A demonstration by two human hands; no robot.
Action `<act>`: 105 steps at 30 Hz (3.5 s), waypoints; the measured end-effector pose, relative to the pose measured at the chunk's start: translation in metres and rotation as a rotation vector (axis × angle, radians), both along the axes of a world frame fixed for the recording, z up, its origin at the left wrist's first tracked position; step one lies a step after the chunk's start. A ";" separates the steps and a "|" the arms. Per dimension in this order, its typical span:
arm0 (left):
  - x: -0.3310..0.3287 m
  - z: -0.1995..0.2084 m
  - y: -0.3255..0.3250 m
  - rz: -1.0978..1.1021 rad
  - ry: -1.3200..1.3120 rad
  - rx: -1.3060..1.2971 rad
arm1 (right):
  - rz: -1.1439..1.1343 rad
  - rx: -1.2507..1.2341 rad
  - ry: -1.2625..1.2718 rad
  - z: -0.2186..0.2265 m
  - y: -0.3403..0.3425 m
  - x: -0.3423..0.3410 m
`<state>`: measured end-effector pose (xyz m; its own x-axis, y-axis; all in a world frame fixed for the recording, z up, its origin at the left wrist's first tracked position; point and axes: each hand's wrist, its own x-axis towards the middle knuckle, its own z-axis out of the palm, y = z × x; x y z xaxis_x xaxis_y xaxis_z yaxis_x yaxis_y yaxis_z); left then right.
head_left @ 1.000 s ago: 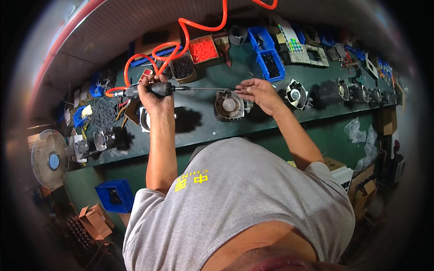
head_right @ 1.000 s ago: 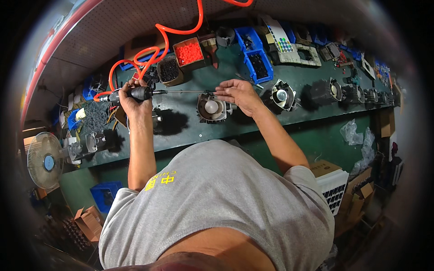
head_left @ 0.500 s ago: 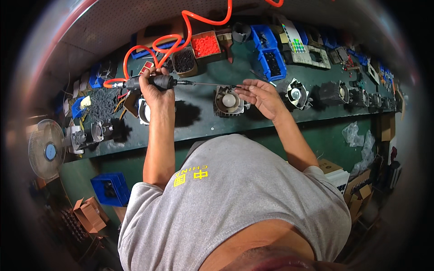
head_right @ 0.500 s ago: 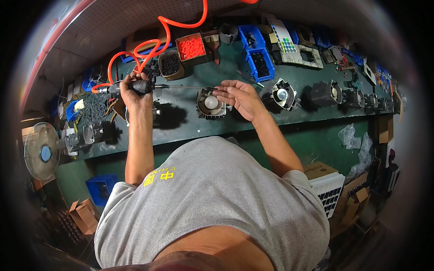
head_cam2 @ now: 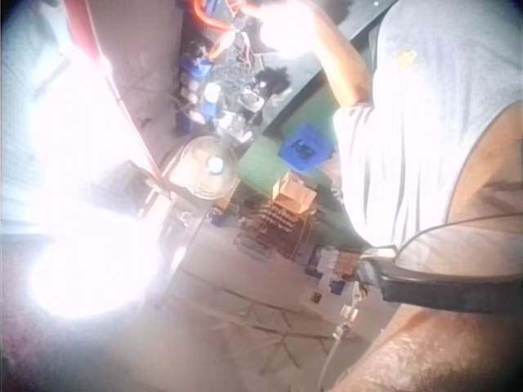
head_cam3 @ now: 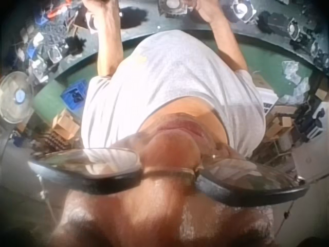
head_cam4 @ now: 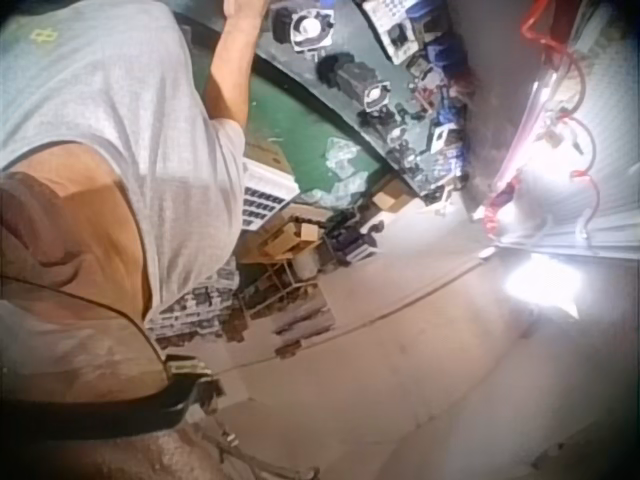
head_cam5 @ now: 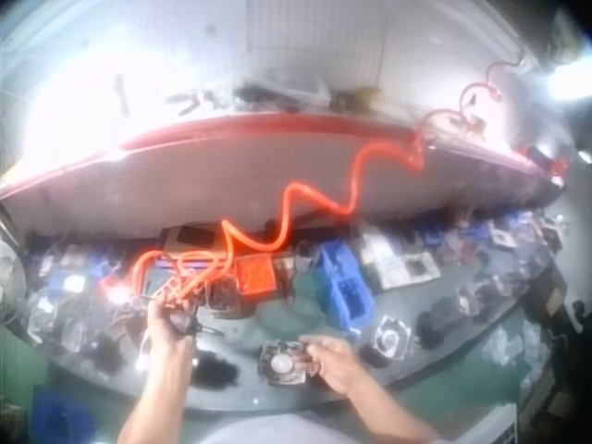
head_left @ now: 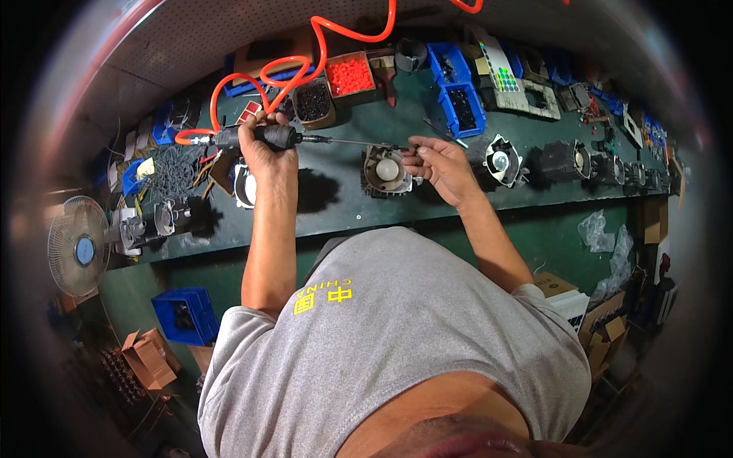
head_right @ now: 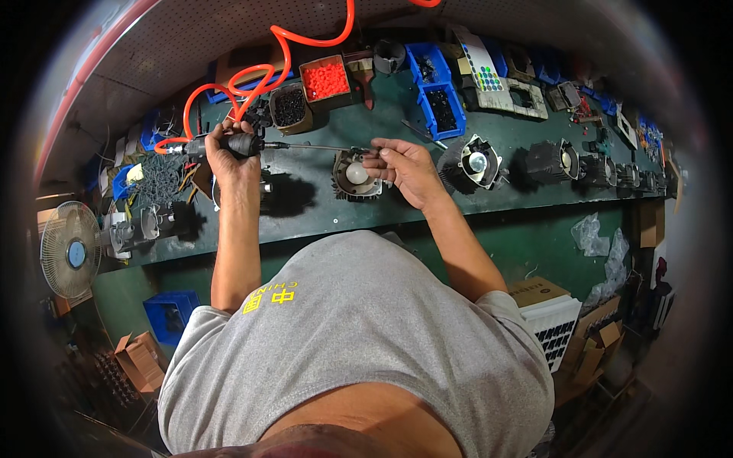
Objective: The person uses a pneumatic screwdriver to fasten screws into small mechanical housings on a workbench. They repeatedly pick up housings, insert screws, and tighten them, then place the units back on the table.
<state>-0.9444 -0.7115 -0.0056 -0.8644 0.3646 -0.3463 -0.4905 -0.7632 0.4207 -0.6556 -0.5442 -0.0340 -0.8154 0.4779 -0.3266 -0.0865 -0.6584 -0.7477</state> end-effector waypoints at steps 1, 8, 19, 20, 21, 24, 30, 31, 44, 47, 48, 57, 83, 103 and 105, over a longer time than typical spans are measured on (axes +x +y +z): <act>0.000 0.000 0.000 0.002 0.000 0.001 | 0.001 0.004 -0.003 0.001 -0.001 0.000; -0.001 -0.002 0.002 0.012 -0.005 -0.001 | -0.013 0.058 0.013 -0.002 -0.002 -0.003; -0.001 -0.002 0.004 0.014 0.026 -0.004 | -0.076 0.186 -0.019 0.005 -0.009 -0.010; -0.001 -0.002 0.004 0.008 0.029 -0.011 | -0.085 0.207 -0.029 0.004 -0.009 -0.011; -0.001 -0.001 0.004 0.003 0.032 -0.018 | -0.095 0.228 -0.038 0.004 -0.009 -0.011; 0.002 0.006 0.005 -0.001 0.024 -0.033 | -0.095 0.270 -0.047 0.005 -0.011 -0.012; 0.001 0.007 0.005 -0.020 0.056 -0.020 | -0.085 0.274 -0.068 0.006 -0.013 -0.013; 0.001 0.008 0.005 -0.026 0.060 -0.019 | -0.086 0.256 -0.059 0.005 -0.013 -0.013; 0.006 0.006 0.008 -0.008 -0.001 -0.021 | -0.060 0.258 -0.063 0.007 -0.024 -0.019; 0.005 0.003 0.004 -0.027 0.047 -0.030 | -0.019 0.298 -0.079 0.009 -0.023 -0.018; 0.004 0.002 0.004 -0.018 0.052 -0.025 | -0.001 0.318 -0.089 0.009 -0.022 -0.018; 0.017 0.025 0.017 -0.033 0.240 -0.004 | 0.107 0.606 -0.119 -0.010 -0.002 -0.020; 0.085 -0.007 0.058 0.042 0.662 -0.405 | -0.182 0.932 -0.357 -0.124 -0.017 0.005; 0.124 0.028 0.103 -0.451 1.147 -0.659 | -0.269 1.059 -0.243 -0.138 -0.016 0.004; 0.130 0.027 0.105 -0.444 1.147 -0.641 | -0.277 1.059 -0.236 -0.137 -0.016 0.004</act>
